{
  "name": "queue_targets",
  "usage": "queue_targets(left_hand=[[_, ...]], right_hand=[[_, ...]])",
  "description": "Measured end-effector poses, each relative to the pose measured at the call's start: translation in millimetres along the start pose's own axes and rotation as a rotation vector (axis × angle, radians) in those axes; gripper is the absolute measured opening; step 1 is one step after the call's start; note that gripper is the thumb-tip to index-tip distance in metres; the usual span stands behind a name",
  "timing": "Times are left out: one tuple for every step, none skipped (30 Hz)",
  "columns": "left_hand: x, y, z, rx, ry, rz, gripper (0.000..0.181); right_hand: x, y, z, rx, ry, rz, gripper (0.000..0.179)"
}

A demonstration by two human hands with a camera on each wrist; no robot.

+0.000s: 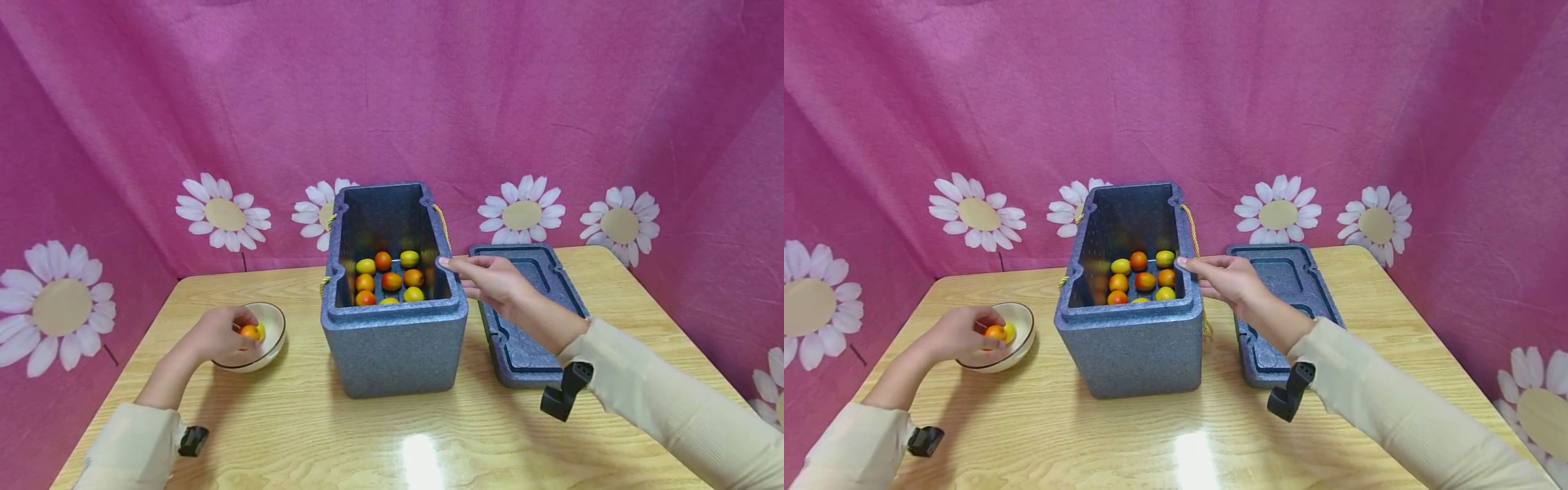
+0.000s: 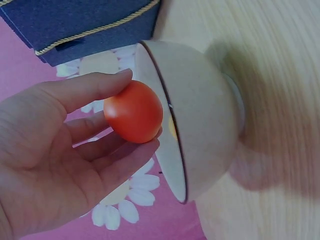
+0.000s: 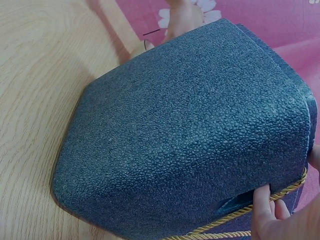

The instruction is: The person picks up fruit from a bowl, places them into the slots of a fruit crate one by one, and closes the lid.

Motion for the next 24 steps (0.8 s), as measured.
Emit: queue_targets(left_hand=[[-1.3, -0.1, -0.6, -0.002, 0.000, 0.004, 0.031], [-2.8, -0.4, -1.1, -0.004, -0.001, 0.006, 0.030], [-4.4, -0.7, -1.8, -0.004, -0.004, 0.008, 0.029], [-6.1, -1.0, -2.5, -0.003, -0.006, 0.006, 0.029], [-7.8, -1.3, -3.0, -0.002, -0.007, 0.004, 0.029], [-9.4, -1.5, -3.8, 0.003, -0.007, 0.001, 0.029], [-10.9, -1.7, -4.6, 0.006, -0.007, -0.003, 0.030], [-12.4, -1.8, -5.0, 0.008, -0.008, -0.009, 0.030], [-13.9, -1.8, -5.5, 0.012, -0.008, -0.013, 0.030], [-15.7, -1.9, -6.1, 0.014, -0.007, -0.014, 0.030], [-17.4, -1.8, -6.6, 0.013, -0.003, -0.013, 0.030], [-19.0, -1.9, -7.2, 0.012, -0.001, -0.013, 0.030], [-20.9, -2.0, -7.5, 0.011, -0.001, -0.010, 0.030], [-22.9, -2.1, -7.7, 0.010, -0.003, -0.008, 0.030], [-25.0, -2.3, -8.2, 0.008, -0.005, -0.001, 0.030], [-27.1, -2.5, -8.5, 0.007, -0.007, 0.004, 0.030], [-29.2, -2.7, -9.0, 0.005, -0.008, 0.009, 0.029], [-31.4, -3.0, -9.3, 0.006, -0.011, 0.012, 0.029], [-33.7, -3.2, -9.8, 0.005, -0.011, 0.018, 0.028], [-36.0, -3.3, -10.3, 0.003, -0.010, 0.021, 0.028], [-38.4, -3.2, -11.0, 0.003, -0.010, 0.026, 0.027], [-40.8, -3.1, -11.7, 0.003, -0.008, 0.030, 0.027], [-43.3, -2.9, -12.6, 0.002, -0.008, 0.035, 0.027], [-45.9, -2.6, -13.5, 0.005, -0.008, 0.037, 0.027]], right_hand=[[-0.1, 0.1, 0.1, 0.000, 0.001, 0.000, 0.072], [-0.1, 0.1, 0.2, -0.001, 0.000, 0.001, 0.072], [-0.2, 0.2, 0.3, -0.001, -0.002, 0.000, 0.071], [-0.3, 0.3, 0.3, -0.001, -0.005, 0.001, 0.071], [-0.3, 0.3, 0.3, -0.002, -0.007, 0.001, 0.071], [-0.3, 0.4, 0.4, -0.003, -0.009, 0.000, 0.071], [-0.3, 0.5, 0.4, -0.003, -0.011, -0.002, 0.071], [-0.3, 0.5, 0.4, -0.003, -0.014, -0.002, 0.070], [-0.3, 0.6, 0.3, -0.003, -0.015, -0.003, 0.070], [-0.2, 0.5, 0.3, -0.003, -0.015, -0.003, 0.070], [-0.1, 0.5, 0.3, -0.003, -0.015, -0.003, 0.070], [-0.1, 0.4, 0.3, -0.002, -0.017, -0.001, 0.071], [-0.2, 0.3, 0.4, -0.001, -0.017, 0.001, 0.071], [-0.3, 0.2, 0.3, 0.000, -0.016, 0.003, 0.072], [-0.4, 0.1, 0.4, 0.001, -0.015, 0.006, 0.073], [-0.5, 0.0, 0.4, 0.001, -0.015, 0.008, 0.073], [-0.7, -0.1, 0.4, 0.002, -0.014, 0.009, 0.074], [-0.7, -0.2, 0.5, 0.003, -0.012, 0.010, 0.074], [-0.7, -0.2, 0.5, 0.003, -0.011, 0.010, 0.075], [-0.7, -0.3, 0.5, 0.003, -0.011, 0.009, 0.075], [-0.6, -0.3, 0.6, 0.003, -0.012, 0.010, 0.074], [-0.4, -0.4, 0.6, 0.002, -0.011, 0.010, 0.074], [-0.2, -0.4, 0.6, 0.000, -0.012, 0.010, 0.074], [-0.1, -0.5, 0.5, -0.001, -0.012, 0.011, 0.073]])
Point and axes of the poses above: each hand's wrist, its own y-axis towards the middle knuckle, its own z-axis out of the palm, x = y × z, the point moved 3 cm from there along y, towards the middle knuckle, and after that the axes turned 12 degrees about -z, right-handed, at the moved point
